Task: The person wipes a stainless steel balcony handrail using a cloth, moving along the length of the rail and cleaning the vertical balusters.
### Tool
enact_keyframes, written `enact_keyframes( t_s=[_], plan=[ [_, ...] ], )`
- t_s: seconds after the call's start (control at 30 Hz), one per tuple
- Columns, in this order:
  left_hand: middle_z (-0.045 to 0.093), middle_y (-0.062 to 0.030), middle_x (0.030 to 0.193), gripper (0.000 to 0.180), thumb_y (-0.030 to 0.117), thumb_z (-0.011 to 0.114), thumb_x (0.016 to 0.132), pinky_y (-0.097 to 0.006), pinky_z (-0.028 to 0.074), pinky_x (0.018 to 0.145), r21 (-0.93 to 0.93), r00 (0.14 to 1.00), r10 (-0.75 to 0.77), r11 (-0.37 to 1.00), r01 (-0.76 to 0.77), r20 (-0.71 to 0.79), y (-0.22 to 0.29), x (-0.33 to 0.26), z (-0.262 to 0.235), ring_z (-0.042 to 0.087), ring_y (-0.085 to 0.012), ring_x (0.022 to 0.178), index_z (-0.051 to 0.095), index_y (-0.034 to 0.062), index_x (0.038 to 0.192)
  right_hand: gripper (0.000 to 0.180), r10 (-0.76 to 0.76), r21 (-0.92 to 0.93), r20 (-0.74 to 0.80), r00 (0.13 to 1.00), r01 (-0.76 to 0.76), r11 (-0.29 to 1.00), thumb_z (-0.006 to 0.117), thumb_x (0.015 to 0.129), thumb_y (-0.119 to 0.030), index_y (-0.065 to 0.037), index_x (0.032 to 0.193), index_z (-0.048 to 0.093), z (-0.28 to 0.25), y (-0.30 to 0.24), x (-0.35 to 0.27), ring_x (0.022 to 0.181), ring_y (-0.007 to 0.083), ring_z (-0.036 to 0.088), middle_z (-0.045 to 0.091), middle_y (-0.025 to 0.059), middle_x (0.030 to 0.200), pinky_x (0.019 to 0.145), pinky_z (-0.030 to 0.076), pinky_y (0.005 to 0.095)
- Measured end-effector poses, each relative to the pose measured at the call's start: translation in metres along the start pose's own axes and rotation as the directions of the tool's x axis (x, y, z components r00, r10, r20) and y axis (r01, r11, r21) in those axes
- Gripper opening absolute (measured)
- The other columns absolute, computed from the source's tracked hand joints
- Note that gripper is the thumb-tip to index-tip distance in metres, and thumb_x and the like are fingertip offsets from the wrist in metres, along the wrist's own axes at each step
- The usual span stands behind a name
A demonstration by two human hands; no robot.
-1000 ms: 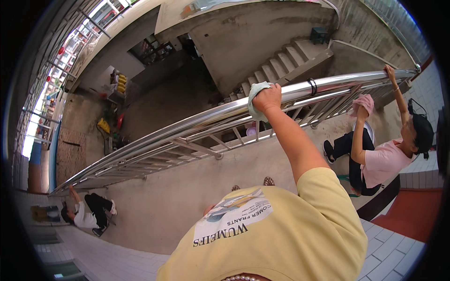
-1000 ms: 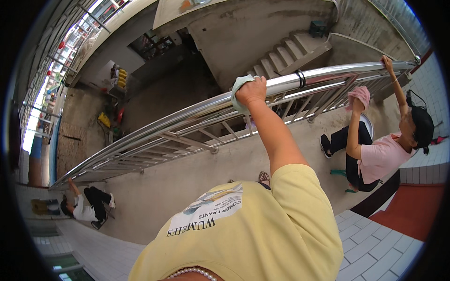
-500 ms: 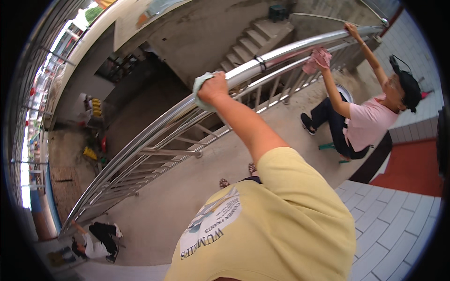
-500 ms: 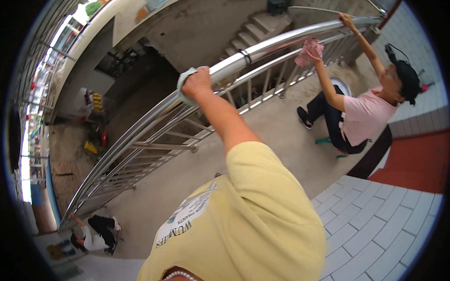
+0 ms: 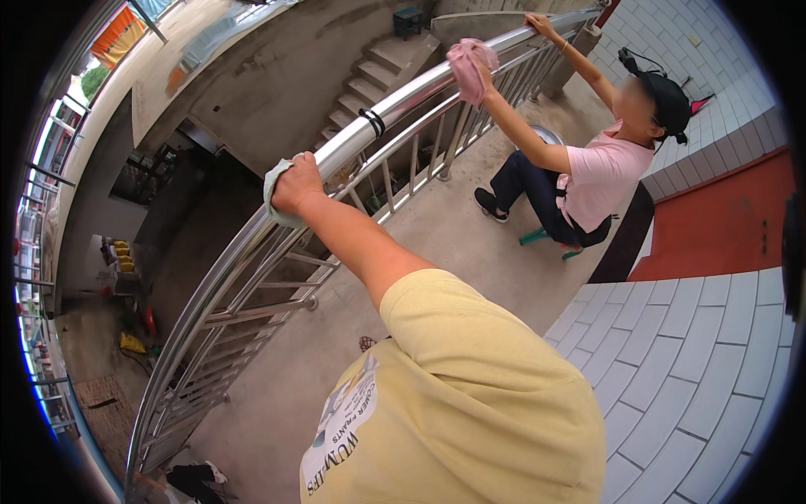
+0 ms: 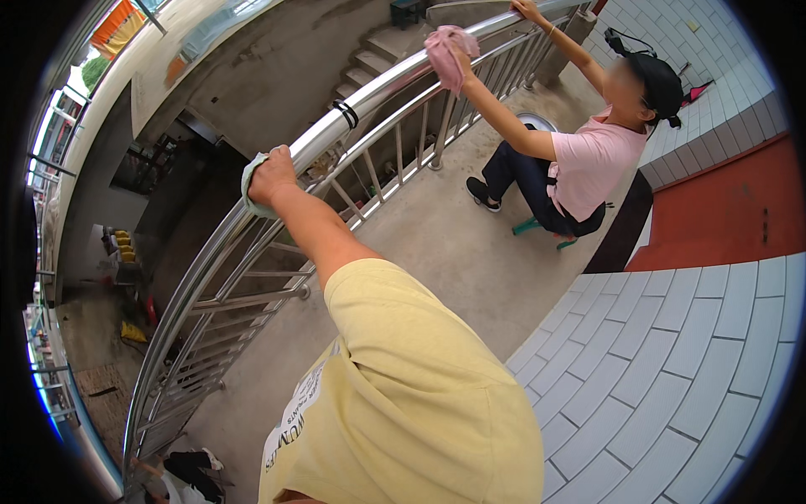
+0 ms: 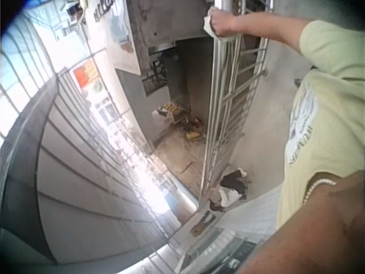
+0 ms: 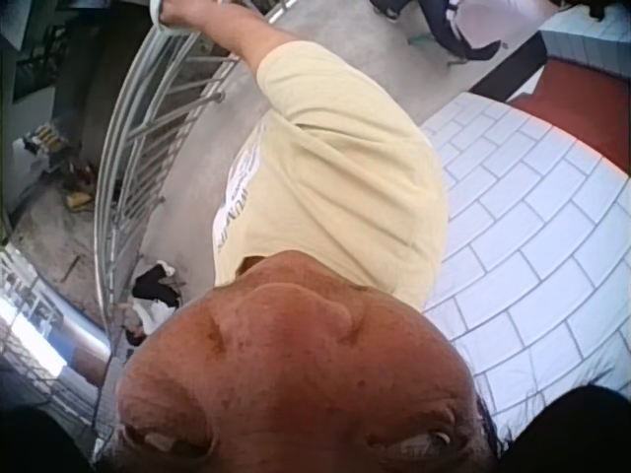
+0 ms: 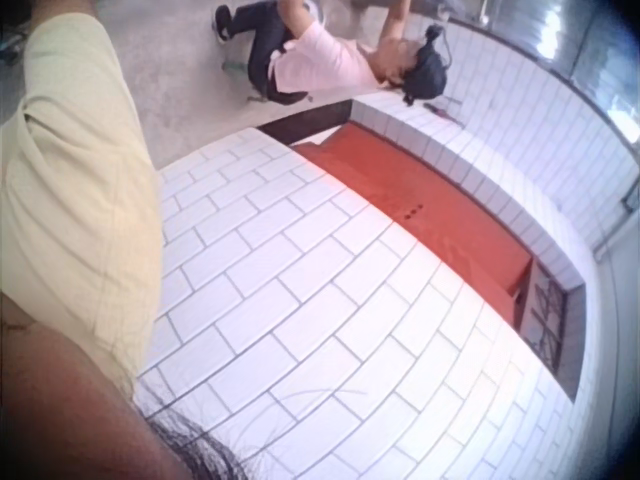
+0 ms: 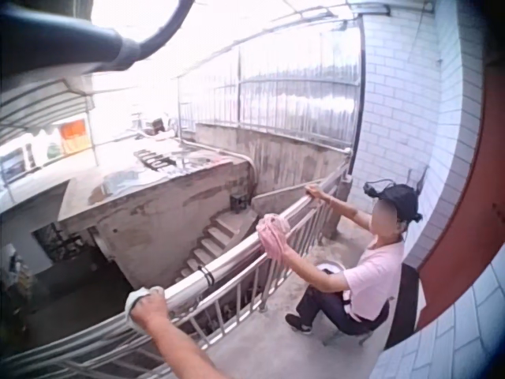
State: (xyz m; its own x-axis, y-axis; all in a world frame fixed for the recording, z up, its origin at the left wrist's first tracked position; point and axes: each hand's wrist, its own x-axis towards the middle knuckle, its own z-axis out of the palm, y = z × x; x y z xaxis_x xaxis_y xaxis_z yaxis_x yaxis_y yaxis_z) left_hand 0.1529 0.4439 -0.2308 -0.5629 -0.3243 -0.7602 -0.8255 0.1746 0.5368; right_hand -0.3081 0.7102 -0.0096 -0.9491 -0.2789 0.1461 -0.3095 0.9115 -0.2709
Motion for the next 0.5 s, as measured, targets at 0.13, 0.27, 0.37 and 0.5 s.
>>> enact_keyframes(
  t_s=[0.13, 0.27, 0.37, 0.5],
  plan=[
    [0.054, -0.0204, 0.126, 0.044, 0.023, 0.064, 0.082, -0.039, 0.041, 0.098, 0.000, 1.000, -0.008, 1.000, 0.008, 0.002, -0.003, 0.002, -0.003, 0.053, -0.0321, 0.114, 0.055, 0.0065, 0.122, 0.031, -0.006, 0.003, 0.013, 1.000, 0.006, 1.000, 0.048, 0.077, -0.029, -0.014, 0.088, 0.072, 0.001, 0.001, -0.001, 0.095, 0.0247, 0.059, 0.068, 0.0089, 0.094, 0.082, 0.032, 0.0379],
    [0.054, -0.0202, 0.125, 0.044, 0.023, 0.064, 0.082, -0.039, 0.041, 0.098, -0.013, 1.000, -0.013, 1.000, 0.013, -0.007, -0.008, 0.002, -0.007, 0.053, -0.0320, 0.114, 0.055, 0.0066, 0.122, 0.026, 0.000, -0.025, -0.084, 0.996, -0.002, 1.000, 0.048, 0.077, -0.028, -0.017, 0.081, 0.071, 0.002, 0.000, 0.002, 0.086, 0.0255, 0.061, 0.068, 0.0086, 0.087, 0.080, 0.034, 0.0375],
    [0.054, -0.0200, 0.125, 0.043, 0.023, 0.064, 0.083, -0.039, 0.041, 0.097, -0.035, 0.999, -0.023, 0.999, 0.022, -0.030, -0.015, -0.005, -0.014, 0.054, -0.0319, 0.114, 0.055, 0.0066, 0.122, 0.025, -0.017, -0.020, -0.088, 0.996, 0.016, 1.000, 0.049, 0.077, -0.028, -0.017, 0.082, 0.071, 0.006, -0.005, 0.004, 0.087, 0.0242, 0.061, 0.068, 0.0078, 0.088, 0.080, 0.034, 0.0375],
    [0.055, -0.0198, 0.125, 0.043, 0.024, 0.064, 0.083, -0.039, 0.041, 0.097, -0.079, 0.997, -0.045, 0.996, 0.041, -0.055, -0.038, -0.026, -0.017, 0.054, -0.0318, 0.113, 0.056, 0.0067, 0.121, 0.026, -0.044, -0.166, 0.083, 0.996, 0.058, 0.984, 0.048, 0.076, -0.029, -0.021, 0.081, 0.072, -0.005, -0.008, 0.004, 0.090, 0.0220, 0.061, 0.069, 0.0053, 0.086, 0.079, 0.034, 0.0380]
  ],
)
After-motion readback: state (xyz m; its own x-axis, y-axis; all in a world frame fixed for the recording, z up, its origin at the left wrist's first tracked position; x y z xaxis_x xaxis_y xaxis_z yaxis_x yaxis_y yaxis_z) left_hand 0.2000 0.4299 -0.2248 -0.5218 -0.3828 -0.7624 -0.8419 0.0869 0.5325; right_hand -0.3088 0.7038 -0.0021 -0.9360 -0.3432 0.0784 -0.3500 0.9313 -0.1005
